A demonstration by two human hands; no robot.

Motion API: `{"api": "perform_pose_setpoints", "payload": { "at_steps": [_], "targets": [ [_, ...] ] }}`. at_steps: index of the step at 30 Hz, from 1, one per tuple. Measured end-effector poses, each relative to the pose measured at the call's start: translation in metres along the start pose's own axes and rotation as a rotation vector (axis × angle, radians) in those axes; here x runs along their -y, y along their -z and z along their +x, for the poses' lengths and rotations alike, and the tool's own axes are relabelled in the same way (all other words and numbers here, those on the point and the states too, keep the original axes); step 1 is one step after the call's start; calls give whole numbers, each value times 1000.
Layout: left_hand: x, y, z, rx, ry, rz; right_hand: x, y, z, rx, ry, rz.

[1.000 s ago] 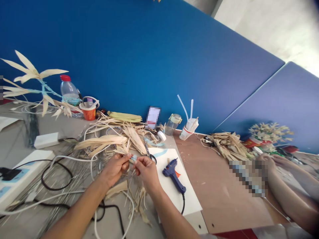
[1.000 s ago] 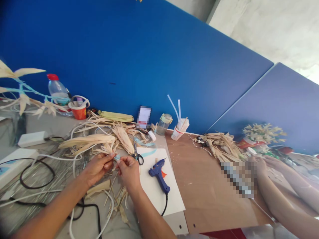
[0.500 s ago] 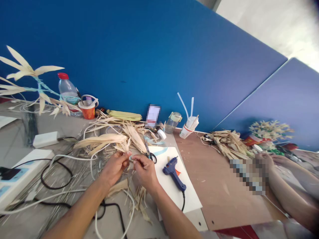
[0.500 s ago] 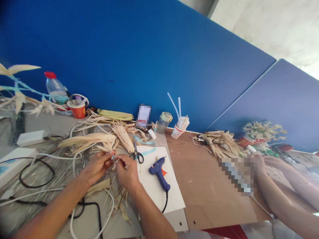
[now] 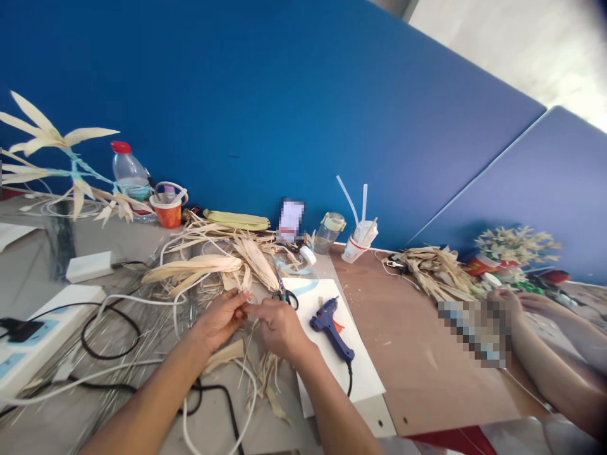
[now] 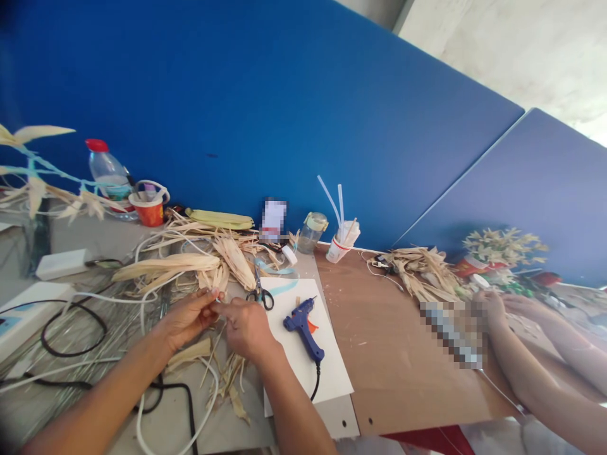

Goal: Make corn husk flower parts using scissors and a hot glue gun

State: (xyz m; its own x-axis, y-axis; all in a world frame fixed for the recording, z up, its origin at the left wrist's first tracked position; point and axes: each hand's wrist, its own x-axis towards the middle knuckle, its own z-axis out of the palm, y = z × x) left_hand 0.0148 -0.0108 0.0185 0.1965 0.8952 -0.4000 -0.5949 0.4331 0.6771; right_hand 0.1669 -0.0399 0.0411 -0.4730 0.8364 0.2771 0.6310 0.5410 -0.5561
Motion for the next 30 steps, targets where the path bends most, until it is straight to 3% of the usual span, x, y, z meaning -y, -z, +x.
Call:
{"api": "perform_pose_setpoints", "payload": {
  "at_steps": [3,6,10,12,20,24,30],
  "targets": [
    [-1,1,0,6,-5,22,3,4,-4,45,32,-115],
    [-5,0,-2,-7,-69,-8,1,12,-9,25,82,108],
    [-8,-4,-6,-12,-98,-54,-6,16,-7,-299,-141,520],
    [-7,-6,-8,13,-87,-66,-7,9,-3,-366,-283,588],
    [3,-10,-8,65,-47,-60,9,-24,8,-204,-408,689],
    [7,-13,-9,78,-45,-42,9,-22,7,-182,-419,469],
    [9,-16,-14,69,-26,-36,13,-19,4,-159,-239,-16]
  ]
}}
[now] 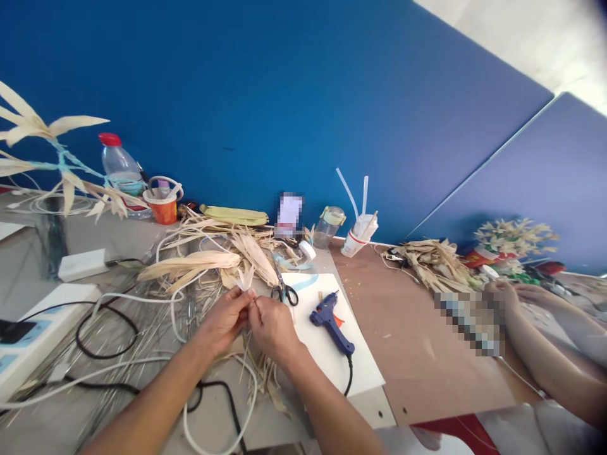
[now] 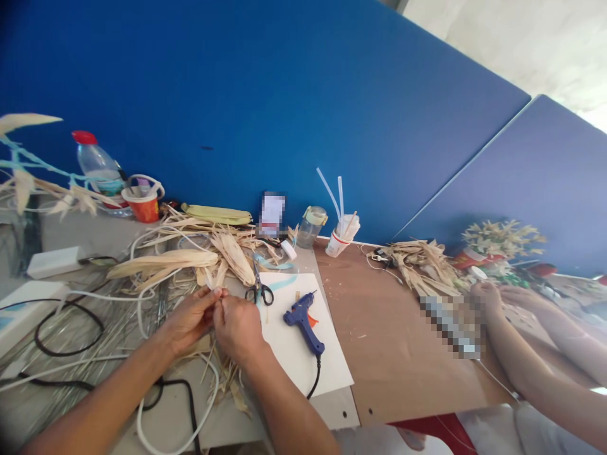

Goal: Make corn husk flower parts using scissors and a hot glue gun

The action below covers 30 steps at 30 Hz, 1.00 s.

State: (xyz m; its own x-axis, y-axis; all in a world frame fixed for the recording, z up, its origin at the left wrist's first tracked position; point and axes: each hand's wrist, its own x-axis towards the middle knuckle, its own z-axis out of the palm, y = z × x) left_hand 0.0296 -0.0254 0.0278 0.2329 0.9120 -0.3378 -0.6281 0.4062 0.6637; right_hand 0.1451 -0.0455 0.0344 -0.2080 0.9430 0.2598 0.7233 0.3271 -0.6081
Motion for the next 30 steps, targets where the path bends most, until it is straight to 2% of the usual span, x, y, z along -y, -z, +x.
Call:
{"api": "perform_pose_setpoints", "payload": {
  "at_steps": [2,4,7,10,12,14,17,23,26,28,30],
  "targets": [
    [-1,0,-2,60,-20,-9,0,1,0,0,17,107],
    [-4,0,-5,149,-35,-32,-2,2,1,0,-23,393],
    [-8,1,-7,260,-19,-31,-7,3,3,60,-162,880],
    [-11,2,-7,277,-25,38,-11,1,4,162,-265,1162],
    [-11,3,-6,244,-38,65,-12,0,5,181,-274,1210],
    [-11,4,-4,207,-44,65,-11,1,5,156,-244,1149],
    [-9,4,-2,146,-62,46,-9,4,4,78,-146,916],
    [0,2,3,0,-136,101,-7,5,0,-28,16,206],
    [4,0,4,-37,-142,137,-8,1,-2,-43,38,-69],
    [4,-1,3,-33,-114,136,-8,0,-2,-50,12,-113],
    [1,-1,1,23,-81,114,-9,1,-1,-46,-18,2]
  ]
}}
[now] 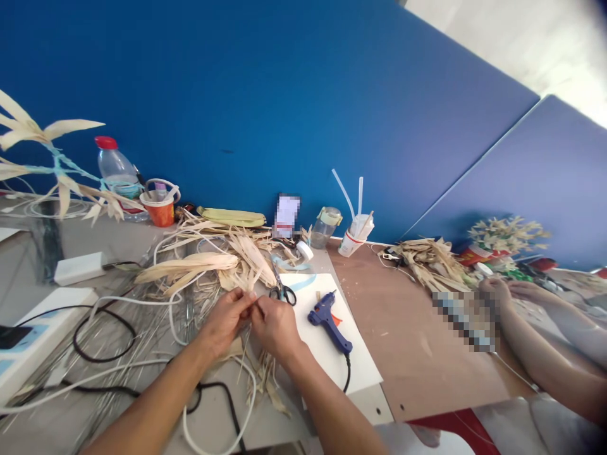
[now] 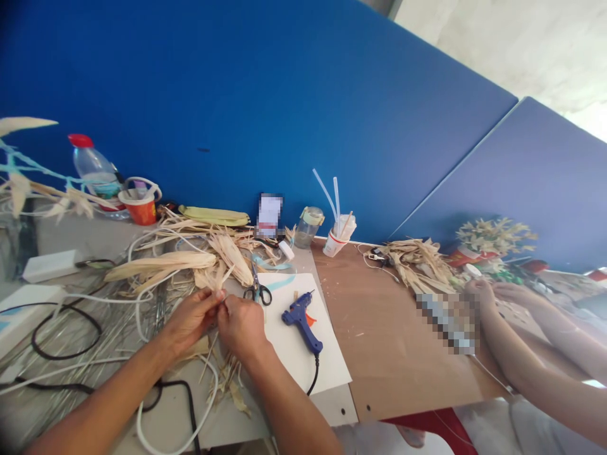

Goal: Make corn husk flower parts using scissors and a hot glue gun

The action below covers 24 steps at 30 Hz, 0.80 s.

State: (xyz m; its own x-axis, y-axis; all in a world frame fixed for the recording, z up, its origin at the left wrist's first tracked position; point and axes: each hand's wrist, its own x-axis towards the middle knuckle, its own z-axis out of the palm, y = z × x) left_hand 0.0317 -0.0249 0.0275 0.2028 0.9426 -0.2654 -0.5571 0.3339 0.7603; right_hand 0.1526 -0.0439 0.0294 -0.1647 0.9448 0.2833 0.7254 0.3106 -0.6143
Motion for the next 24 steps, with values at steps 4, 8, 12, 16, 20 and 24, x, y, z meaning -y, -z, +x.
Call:
{"api": "perform_pose_setpoints", "payload": {
  "at_steps": [4,8,12,16,20,24],
  "targets": [
    [-10,6,-4,183,61,-25,-3,8,3,95,-112,566],
    [-14,11,-5,253,82,13,-4,12,4,273,-256,1014],
    [-11,7,-5,254,14,34,-4,7,4,324,-289,1131],
    [-6,3,-3,149,-33,3,-2,6,3,206,-160,811],
    [-2,3,-1,92,-37,-20,-1,6,2,48,17,217],
    [1,3,1,65,-29,-12,0,0,2,16,49,-161]
  ]
}}
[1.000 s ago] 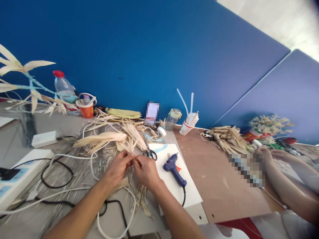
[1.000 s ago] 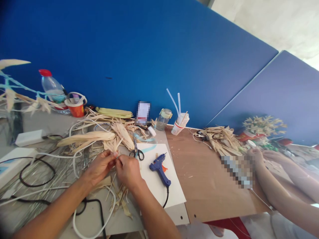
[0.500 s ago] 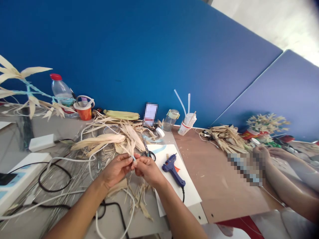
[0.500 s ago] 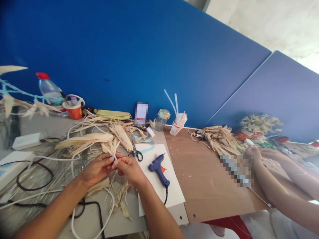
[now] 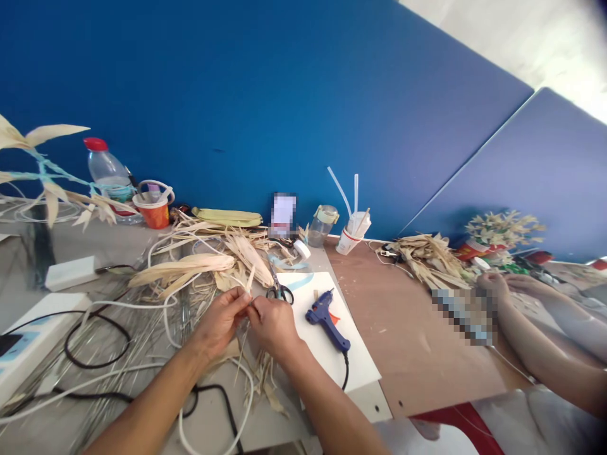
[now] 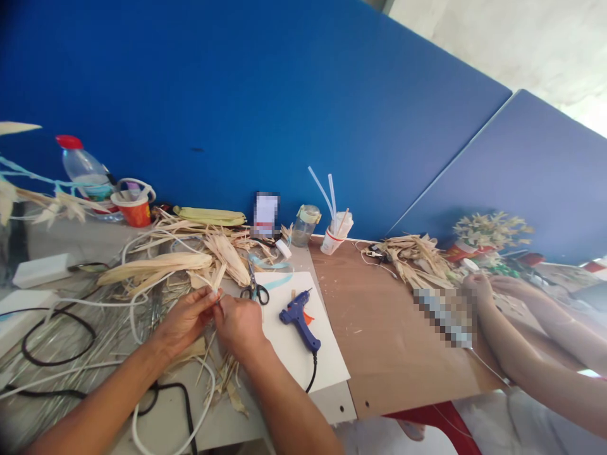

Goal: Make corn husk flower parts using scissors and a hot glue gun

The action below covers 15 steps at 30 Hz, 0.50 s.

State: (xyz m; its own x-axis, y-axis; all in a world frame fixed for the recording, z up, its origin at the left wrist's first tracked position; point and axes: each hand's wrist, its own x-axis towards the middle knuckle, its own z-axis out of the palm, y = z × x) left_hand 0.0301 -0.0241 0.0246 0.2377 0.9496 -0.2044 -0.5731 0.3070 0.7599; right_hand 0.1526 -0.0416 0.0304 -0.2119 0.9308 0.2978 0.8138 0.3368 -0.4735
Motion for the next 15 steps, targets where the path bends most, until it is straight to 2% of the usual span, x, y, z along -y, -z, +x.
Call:
{"api": "perform_pose_setpoints", "payload": {
  "at_steps": [3,5,7,9,12,13,15],
  "targets": [
    [2,2,2,-20,4,11,0,-2,0,-6,-102,-35],
    [1,5,3,-30,24,-12,-2,1,-1,23,-178,91],
    [-3,7,4,-34,44,-54,-6,6,-2,67,-223,368],
    [-7,7,3,-22,52,-95,-11,11,-1,85,-262,739],
    [-12,5,1,17,45,-126,-17,15,2,110,-438,1219],
    [-12,3,-1,38,44,-121,-17,15,3,176,-518,1328],
    [-13,1,-3,112,72,-87,-17,13,5,401,-658,1490]
  ]
}}
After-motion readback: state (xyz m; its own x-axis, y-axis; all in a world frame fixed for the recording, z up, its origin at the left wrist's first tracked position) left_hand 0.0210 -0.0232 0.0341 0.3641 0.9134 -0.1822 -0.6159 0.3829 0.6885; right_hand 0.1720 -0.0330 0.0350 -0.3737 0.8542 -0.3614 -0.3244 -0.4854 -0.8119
